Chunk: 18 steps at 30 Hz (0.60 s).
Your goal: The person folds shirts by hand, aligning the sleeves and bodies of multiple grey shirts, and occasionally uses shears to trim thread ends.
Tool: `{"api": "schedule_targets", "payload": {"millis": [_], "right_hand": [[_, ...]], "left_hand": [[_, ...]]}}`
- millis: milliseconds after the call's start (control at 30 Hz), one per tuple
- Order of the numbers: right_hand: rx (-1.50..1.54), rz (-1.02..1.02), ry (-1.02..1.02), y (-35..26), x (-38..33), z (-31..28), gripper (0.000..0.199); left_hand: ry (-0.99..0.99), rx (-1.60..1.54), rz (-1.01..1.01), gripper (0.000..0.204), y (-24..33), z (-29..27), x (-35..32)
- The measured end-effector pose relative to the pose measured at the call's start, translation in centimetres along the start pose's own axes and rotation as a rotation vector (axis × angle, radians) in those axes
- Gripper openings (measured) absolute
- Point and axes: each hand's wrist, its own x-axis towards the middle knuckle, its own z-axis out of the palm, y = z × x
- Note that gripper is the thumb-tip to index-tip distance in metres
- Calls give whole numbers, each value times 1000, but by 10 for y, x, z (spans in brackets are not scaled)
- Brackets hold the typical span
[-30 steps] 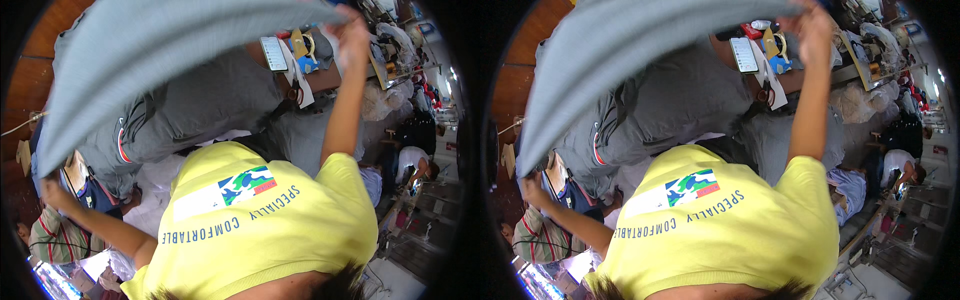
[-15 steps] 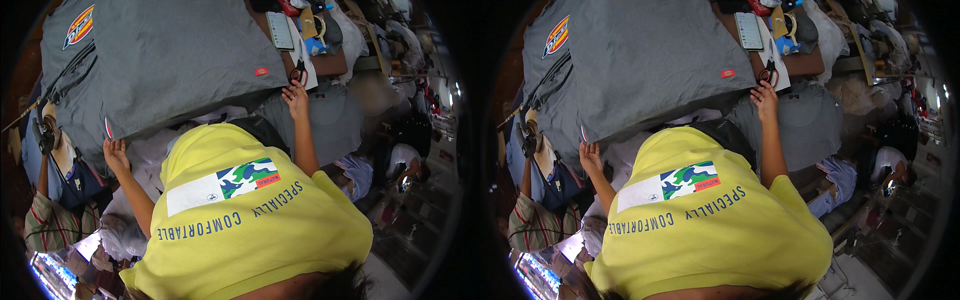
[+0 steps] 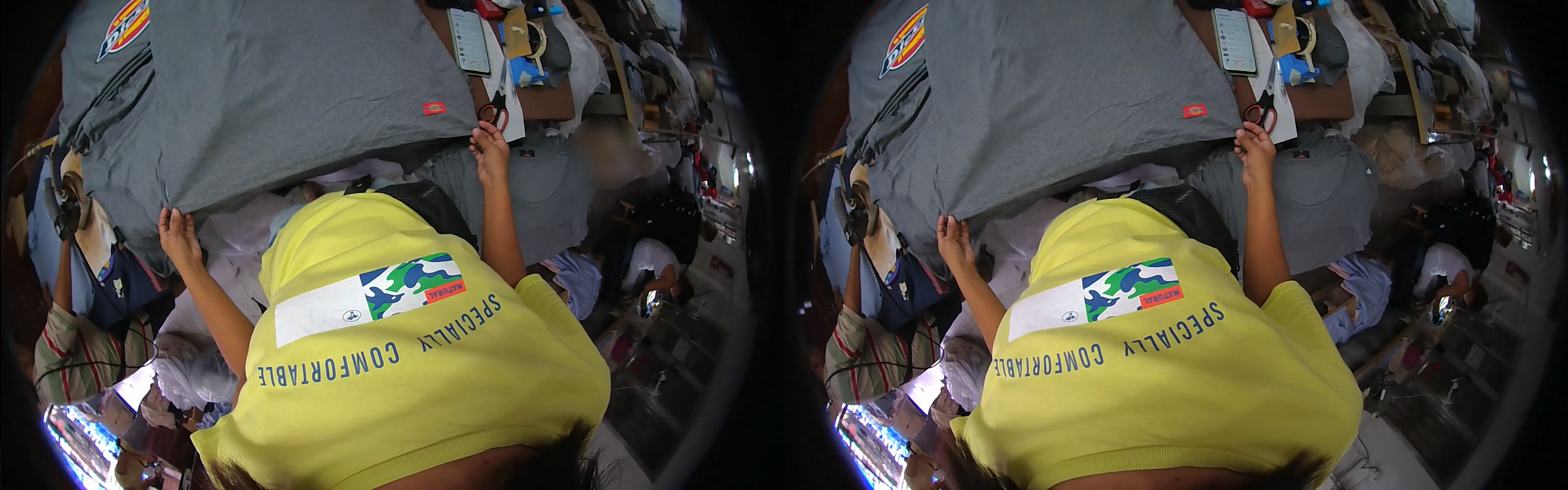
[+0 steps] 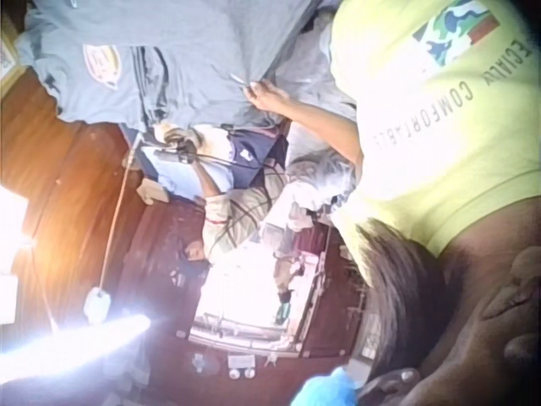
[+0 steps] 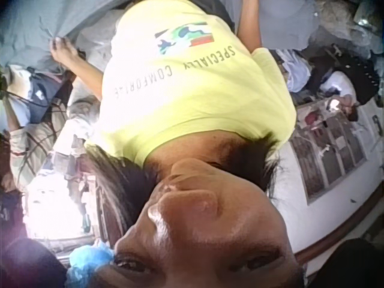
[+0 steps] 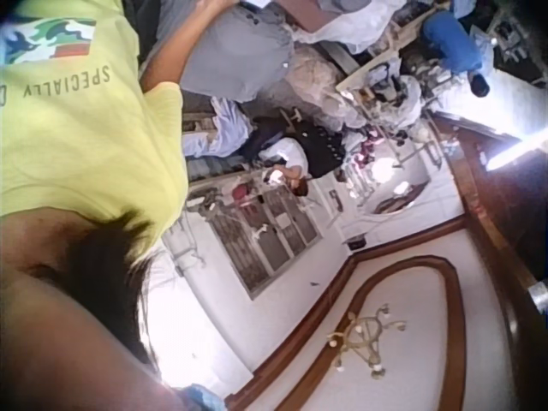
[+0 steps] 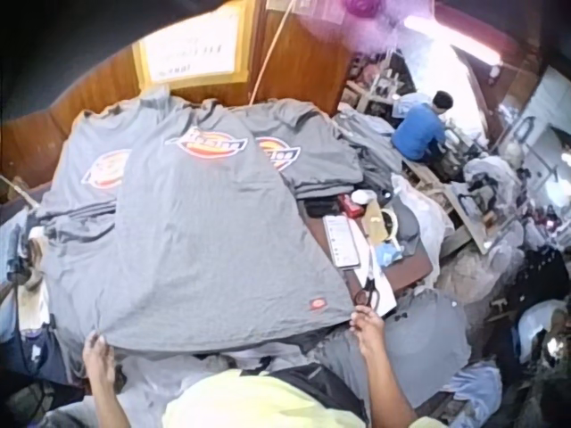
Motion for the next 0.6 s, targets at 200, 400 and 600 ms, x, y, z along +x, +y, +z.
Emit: {"api": "schedule_targets", "payload": {"millis": [200,400,600], "right_hand": [[24,7,-5,2,1,-2,26],[66,32,-5,0,0,-2,26],[59,37,14,-1,0,1,26]], "left_hand": [[11,-64,-33,36,-9,-11,9],[-58,-113,-23,39,-13,-19,16],[-42,-110,-41,34,-11,-20,13]]}}
